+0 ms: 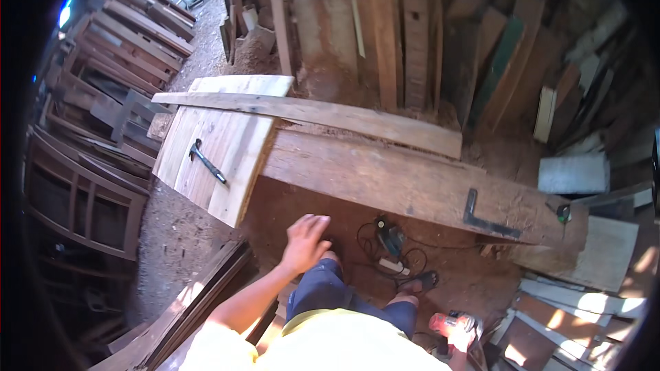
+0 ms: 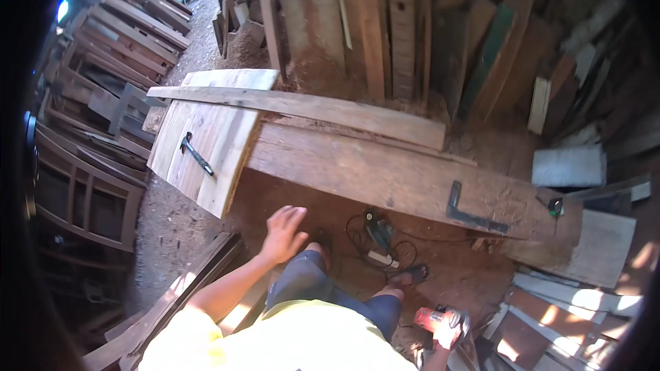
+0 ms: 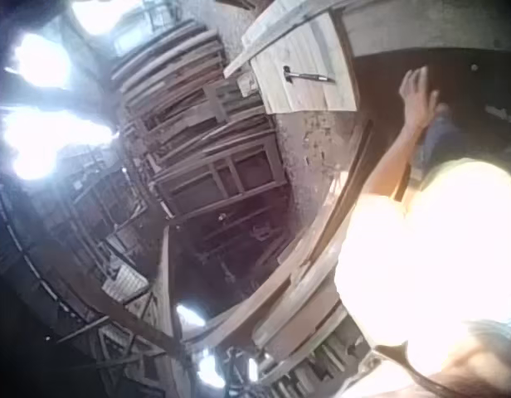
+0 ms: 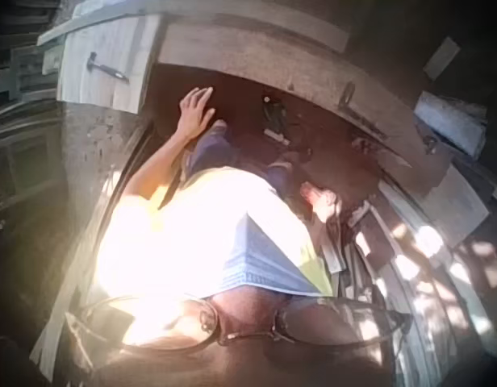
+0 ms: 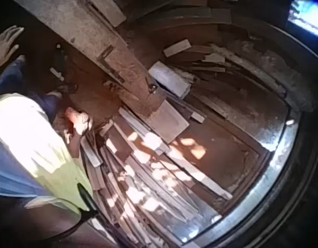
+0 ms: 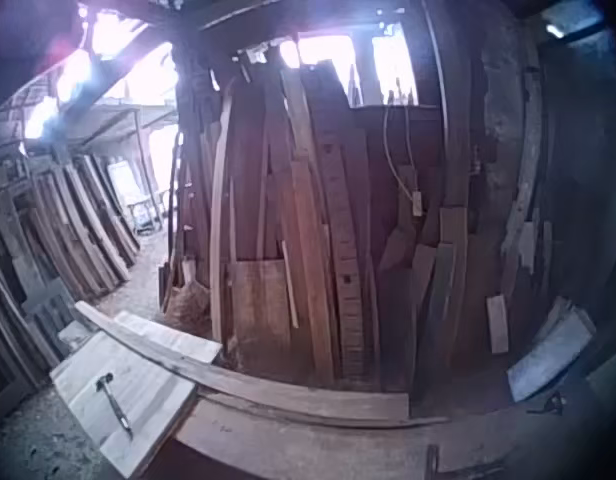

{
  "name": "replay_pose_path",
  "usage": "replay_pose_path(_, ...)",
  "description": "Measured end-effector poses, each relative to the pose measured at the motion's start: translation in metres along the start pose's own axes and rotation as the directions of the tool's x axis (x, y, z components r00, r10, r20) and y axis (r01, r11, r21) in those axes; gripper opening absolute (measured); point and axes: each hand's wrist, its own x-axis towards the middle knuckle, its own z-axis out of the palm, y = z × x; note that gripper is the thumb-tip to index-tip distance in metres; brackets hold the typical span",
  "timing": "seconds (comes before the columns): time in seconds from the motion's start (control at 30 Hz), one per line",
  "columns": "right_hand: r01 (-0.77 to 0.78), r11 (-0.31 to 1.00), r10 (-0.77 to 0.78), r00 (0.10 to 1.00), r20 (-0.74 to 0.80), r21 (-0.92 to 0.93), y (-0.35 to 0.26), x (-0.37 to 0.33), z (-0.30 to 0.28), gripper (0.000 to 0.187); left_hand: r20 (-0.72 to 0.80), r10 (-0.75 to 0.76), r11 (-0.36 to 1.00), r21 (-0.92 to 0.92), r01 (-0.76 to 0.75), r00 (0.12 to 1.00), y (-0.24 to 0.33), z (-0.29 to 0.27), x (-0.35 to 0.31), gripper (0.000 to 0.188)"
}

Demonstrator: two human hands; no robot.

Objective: The person marks a curved line on a wooden board using a template and a pencil, then draws a straight guide line with a square ruler. They secure the board with a support beam and use a circular saw to cut along the marked line.

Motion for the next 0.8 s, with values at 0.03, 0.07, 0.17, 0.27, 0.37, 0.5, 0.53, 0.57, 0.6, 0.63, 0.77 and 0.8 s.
replay_pose_path(0.03,0.01,0.999,-0.01,1.0,0.009,0.033,-0.032,-0.019,0.008,0.062,-0.055,-0.102,0.995,0.002,0.102,0.993,-0.044,-0.016,-0.021,0.068)
replay_pose_path(0.07,0.016,0.997,-0.019,0.999,0.034,0.078,-0.066,-0.042,0.023,0.061,-0.103,-0.206,0.978,0.015,0.208,0.973,-0.085,-0.037,-0.042,0.068)
replay_pose_path(0.17,0.034,0.974,-0.056,0.994,0.096,0.223,-0.158,-0.1,0.047,0.057,-0.233,-0.528,0.847,-0.086,0.524,0.817,-0.18,-0.068,-0.082,0.062)
replay_pose_path(0.27,0.032,0.912,-0.118,0.975,0.187,0.409,-0.261,-0.161,0.062,0.054,-0.328,-0.651,0.753,-0.17,0.635,0.685,-0.26,-0.088,-0.101,0.059)
replay_pose_path(0.37,0.025,0.861,-0.151,0.966,0.209,0.508,-0.337,-0.207,0.06,0.051,-0.353,-0.65,0.757,-0.23,0.611,0.673,-0.295,-0.1,-0.101,0.056)
replay_pose_path(0.5,0.085,0.832,-0.196,0.969,0.148,0.548,-0.415,-0.249,0.044,0.048,-0.326,-0.637,0.771,-0.254,0.584,0.699,-0.321,-0.108,-0.102,0.052)
replay_pose_path(0.53,0.11,0.829,-0.206,0.971,0.118,0.548,-0.435,-0.257,0.036,0.047,-0.324,-0.616,0.788,-0.251,0.563,0.718,-0.326,-0.107,-0.096,0.052)
replay_pose_path(0.57,0.147,0.829,-0.227,0.97,0.084,0.54,-0.459,-0.264,0.026,0.046,-0.324,-0.597,0.802,-0.246,0.543,0.734,-0.331,-0.106,-0.09,0.051)
replay_pose_path(0.6,0.191,0.828,-0.248,0.968,0.041,0.527,-0.483,-0.269,0.015,0.045,-0.324,-0.575,0.817,-0.267,0.511,0.751,-0.332,-0.105,-0.08,0.051)
replay_pose_path(0.63,0.234,0.833,-0.269,0.963,-0.002,0.502,-0.509,-0.273,0.002,0.044,-0.326,-0.555,0.829,-0.294,0.476,0.765,-0.329,-0.106,-0.067,0.051)
replay_pose_path(0.77,0.485,0.823,-0.472,0.874,-0.118,0.297,-0.624,-0.279,-0.037,0.04,-0.337,-0.569,0.812,-0.377,0.446,0.75,-0.348,-0.098,-0.012,0.052)
replay_pose_path(0.8,0.597,0.778,-0.586,0.802,-0.114,0.196,-0.653,-0.271,-0.041,0.039,-0.349,-0.585,0.8,-0.394,0.452,0.732,-0.36,-0.093,0.005,0.052)
